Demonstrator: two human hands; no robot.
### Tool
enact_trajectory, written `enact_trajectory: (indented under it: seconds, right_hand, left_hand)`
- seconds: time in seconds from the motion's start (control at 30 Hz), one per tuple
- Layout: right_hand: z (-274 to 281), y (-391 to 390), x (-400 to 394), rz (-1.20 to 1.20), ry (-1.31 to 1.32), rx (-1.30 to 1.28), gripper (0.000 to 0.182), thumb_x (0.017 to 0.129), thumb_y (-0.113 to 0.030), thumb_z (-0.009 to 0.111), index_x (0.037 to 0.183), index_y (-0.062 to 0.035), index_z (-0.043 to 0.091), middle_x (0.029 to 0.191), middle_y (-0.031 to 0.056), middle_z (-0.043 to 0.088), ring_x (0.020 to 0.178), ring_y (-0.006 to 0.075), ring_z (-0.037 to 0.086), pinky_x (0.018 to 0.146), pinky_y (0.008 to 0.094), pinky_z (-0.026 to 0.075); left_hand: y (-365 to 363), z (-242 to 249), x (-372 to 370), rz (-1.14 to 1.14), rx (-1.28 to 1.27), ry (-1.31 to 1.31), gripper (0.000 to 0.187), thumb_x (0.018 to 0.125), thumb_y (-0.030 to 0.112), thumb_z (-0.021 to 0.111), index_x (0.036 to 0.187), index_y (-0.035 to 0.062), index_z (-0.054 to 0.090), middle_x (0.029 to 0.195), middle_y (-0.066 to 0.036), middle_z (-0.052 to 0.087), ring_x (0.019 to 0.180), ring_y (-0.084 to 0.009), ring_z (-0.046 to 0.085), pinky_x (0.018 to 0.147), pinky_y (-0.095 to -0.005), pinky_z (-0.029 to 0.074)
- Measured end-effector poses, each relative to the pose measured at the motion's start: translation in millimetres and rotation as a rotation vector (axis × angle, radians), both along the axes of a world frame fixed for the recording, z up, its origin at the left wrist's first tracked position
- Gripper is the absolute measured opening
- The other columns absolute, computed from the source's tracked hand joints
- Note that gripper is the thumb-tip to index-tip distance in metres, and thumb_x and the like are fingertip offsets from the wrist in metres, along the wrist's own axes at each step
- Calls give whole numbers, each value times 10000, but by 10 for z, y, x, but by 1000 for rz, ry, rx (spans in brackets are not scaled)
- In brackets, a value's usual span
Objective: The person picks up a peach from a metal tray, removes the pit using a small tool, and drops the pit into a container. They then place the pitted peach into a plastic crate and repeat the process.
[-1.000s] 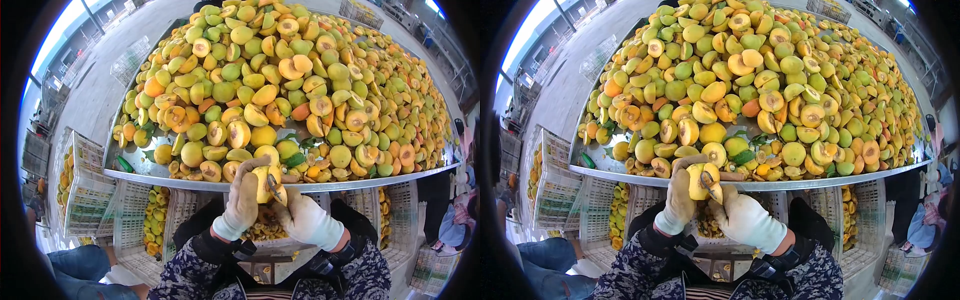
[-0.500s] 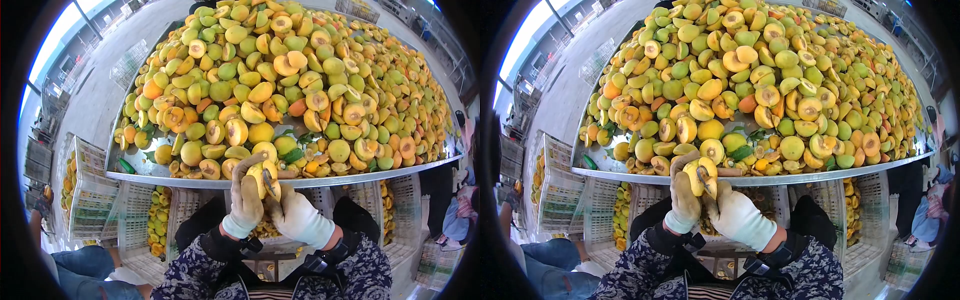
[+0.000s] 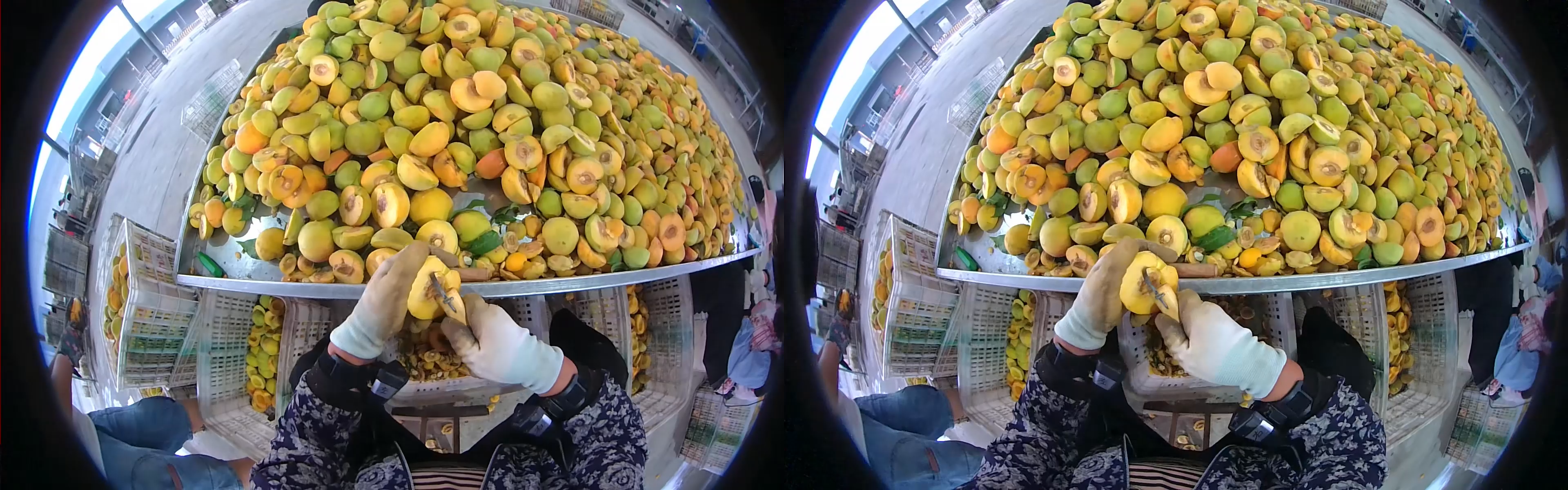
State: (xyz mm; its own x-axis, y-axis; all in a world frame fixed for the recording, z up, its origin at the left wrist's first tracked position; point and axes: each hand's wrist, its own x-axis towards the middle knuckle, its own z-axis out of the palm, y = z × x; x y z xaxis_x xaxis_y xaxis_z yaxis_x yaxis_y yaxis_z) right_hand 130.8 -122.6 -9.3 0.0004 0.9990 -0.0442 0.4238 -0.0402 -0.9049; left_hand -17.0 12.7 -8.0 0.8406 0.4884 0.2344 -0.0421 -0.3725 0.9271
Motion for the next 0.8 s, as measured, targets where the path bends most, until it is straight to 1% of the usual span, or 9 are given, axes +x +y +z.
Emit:
enact_trajectory:
  seconds: [0.07, 0.1, 0.13, 0.17, 0.23, 0.43, 0.6, 0.73, 0.8]
  right_hand:
    - [-31, 46, 16, -31, 79, 88, 312, 947, -236, 526, 1045, 52, 454, 730, 274, 591, 735, 446, 617, 604, 467, 485]
    - [56, 59, 45, -32, 75, 90, 312, 947, -236, 526, 1045, 52, 454, 730, 274, 591, 735, 446, 617, 604, 467, 485]
    - [271, 94, 75, -84, 283, -118, 315, 947, -232, 520, 1062, 53, 451, 757, 279, 595, 758, 460, 611, 628, 481, 484]
    - [382, 116, 92, -135, 491, -330, 319, 947, -229, 514, 1078, 54, 447, 784, 285, 598, 780, 474, 604, 653, 495, 484]
    - [182, 109, 56, -89, 205, -141, 316, 968, -244, 488, 1105, 41, 466, 822, 246, 604, 773, 418, 608, 686, 453, 489]
    - [53, 56, 73, 57, -134, -50, 347, 983, -292, 482, 1155, 9, 469, 796, 171, 604, 716, 303, 607, 662, 387, 493]
    - [431, 137, 197, 165, 657, -543, 464, 971, -411, 517, 1155, 9, 446, 750, 130, 567, 599, 217, 541, 576, 353, 482]
    - [262, 128, 155, 183, 615, -544, 517, 962, -492, 510, 1138, -10, 447, 714, 68, 533, 574, 146, 522, 509, 280, 445]
    - [-358, 59, 70, 53, -71, 156, 531, 951, -544, 501, 1097, -35, 458, 672, 8, 470, 513, 82, 455, 436, 227, 371]
  left_hand:
    - [-131, 92, 74, 268, -348, 41, 400, 931, 131, 552, 1293, -14, 458, 1212, -147, 571, 1040, -235, 589, 915, -329, 479]
    - [-178, 187, 139, 291, -1060, -274, 501, 931, 70, 533, 1379, -53, 344, 1313, -173, 480, 1152, -236, 520, 1007, -336, 416]
    - [-221, 104, 168, 288, -1060, -276, 501, 931, 70, 533, 1379, -53, 344, 1313, -173, 480, 1152, -236, 520, 1007, -336, 416]
    - [-293, -37, 167, 340, -480, -221, 462, 959, 61, 480, 1379, -67, 336, 1279, -191, 507, 1124, -241, 541, 972, -349, 446]
    - [-309, -114, 142, 380, 247, -145, 484, 941, 5, 490, 1381, -97, 317, 1240, -212, 529, 1109, -240, 552, 962, -354, 454]
    - [-128, 71, -42, 151, -128, -8, 474, 928, -6, 458, 1381, -81, 342, 1206, -167, 536, 1068, -175, 534, 930, -299, 447]
    - [-175, 88, -55, 172, -231, -44, 473, 938, 5, 426, 1396, -65, 335, 1308, -136, 471, 1155, -187, 501, 1007, -310, 403]
    - [-162, 191, -66, 141, -398, -44, 475, 935, 18, 432, 1395, -64, 339, 1298, -130, 477, 1160, -178, 498, 1004, -306, 405]
    - [-146, 209, -50, 96, -520, 113, 465, 939, 13, 418, 1389, -74, 339, 1301, -141, 469, 1170, -177, 493, 1007, -303, 403]
